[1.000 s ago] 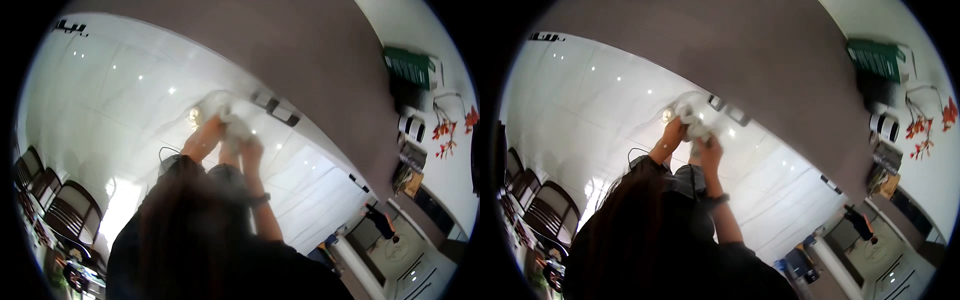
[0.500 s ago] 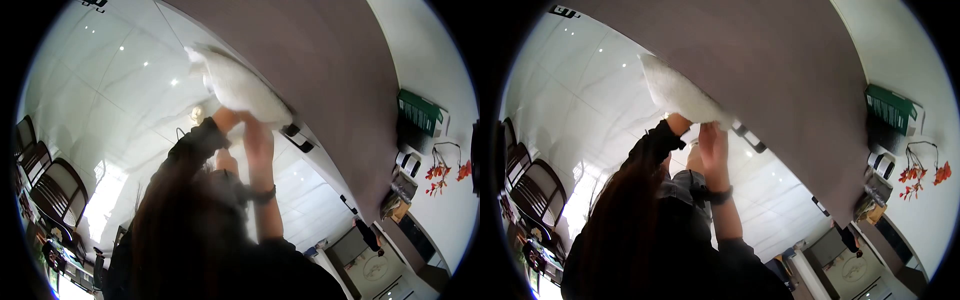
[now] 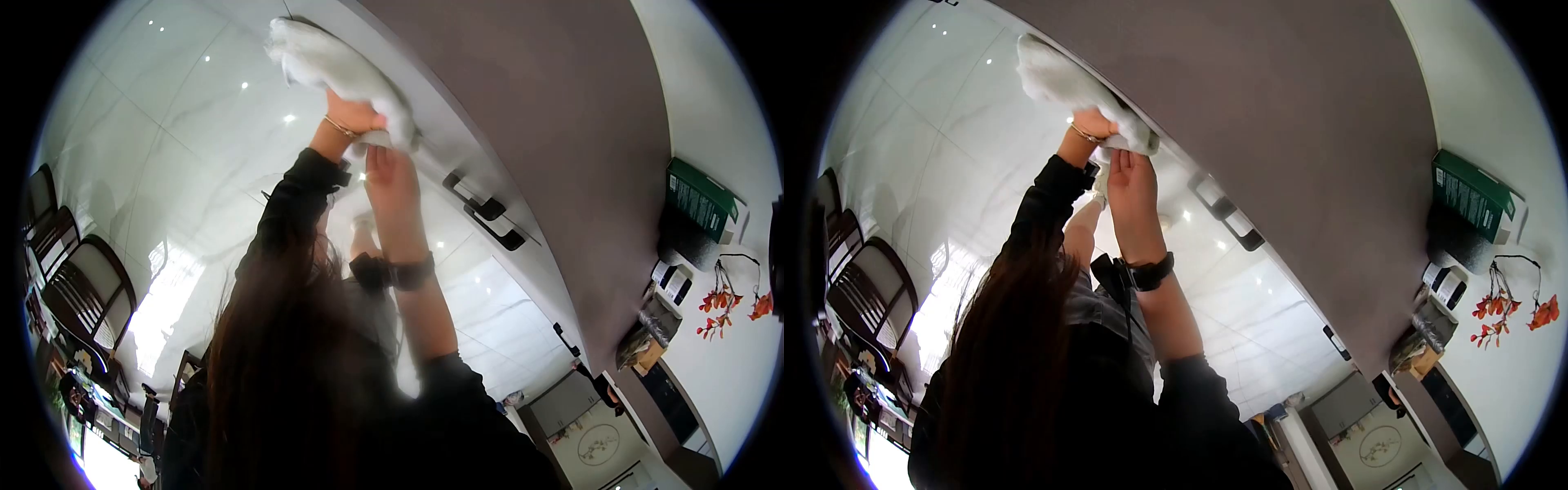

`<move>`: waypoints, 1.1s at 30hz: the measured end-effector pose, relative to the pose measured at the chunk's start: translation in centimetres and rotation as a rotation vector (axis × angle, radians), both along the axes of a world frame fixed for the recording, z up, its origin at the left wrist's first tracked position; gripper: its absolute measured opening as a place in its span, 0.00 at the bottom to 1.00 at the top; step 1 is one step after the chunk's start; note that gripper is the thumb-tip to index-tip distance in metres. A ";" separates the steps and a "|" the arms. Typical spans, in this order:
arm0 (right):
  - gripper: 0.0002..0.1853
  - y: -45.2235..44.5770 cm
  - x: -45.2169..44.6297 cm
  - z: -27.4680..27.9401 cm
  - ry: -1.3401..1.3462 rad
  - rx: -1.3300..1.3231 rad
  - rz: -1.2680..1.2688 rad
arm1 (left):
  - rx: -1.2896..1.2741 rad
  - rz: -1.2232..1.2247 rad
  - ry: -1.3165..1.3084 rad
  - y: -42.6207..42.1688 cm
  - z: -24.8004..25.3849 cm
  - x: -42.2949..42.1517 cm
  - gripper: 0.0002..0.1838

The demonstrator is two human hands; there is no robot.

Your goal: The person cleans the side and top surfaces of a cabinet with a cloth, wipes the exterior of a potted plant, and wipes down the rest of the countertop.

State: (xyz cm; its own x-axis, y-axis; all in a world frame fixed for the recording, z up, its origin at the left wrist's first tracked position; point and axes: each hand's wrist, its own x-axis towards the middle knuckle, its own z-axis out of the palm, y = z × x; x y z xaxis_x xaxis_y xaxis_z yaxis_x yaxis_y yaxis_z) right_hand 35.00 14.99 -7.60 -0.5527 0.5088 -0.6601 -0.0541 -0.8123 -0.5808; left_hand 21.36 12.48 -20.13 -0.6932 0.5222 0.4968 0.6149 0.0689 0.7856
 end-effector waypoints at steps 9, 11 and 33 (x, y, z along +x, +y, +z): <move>0.18 0.3 4.5 -5.6 0.140 0.133 0.066 | 0.053 0.495 -0.228 2.5 0.4 4.2 0.43; 0.17 0.8 6.6 -5.4 0.029 0.239 0.104 | 0.067 0.436 -0.436 3.5 -0.9 7.8 0.43; 0.24 18.8 59.5 11.8 -0.767 1.101 -0.730 | -0.369 -0.843 -1.034 22.2 14.0 63.7 0.32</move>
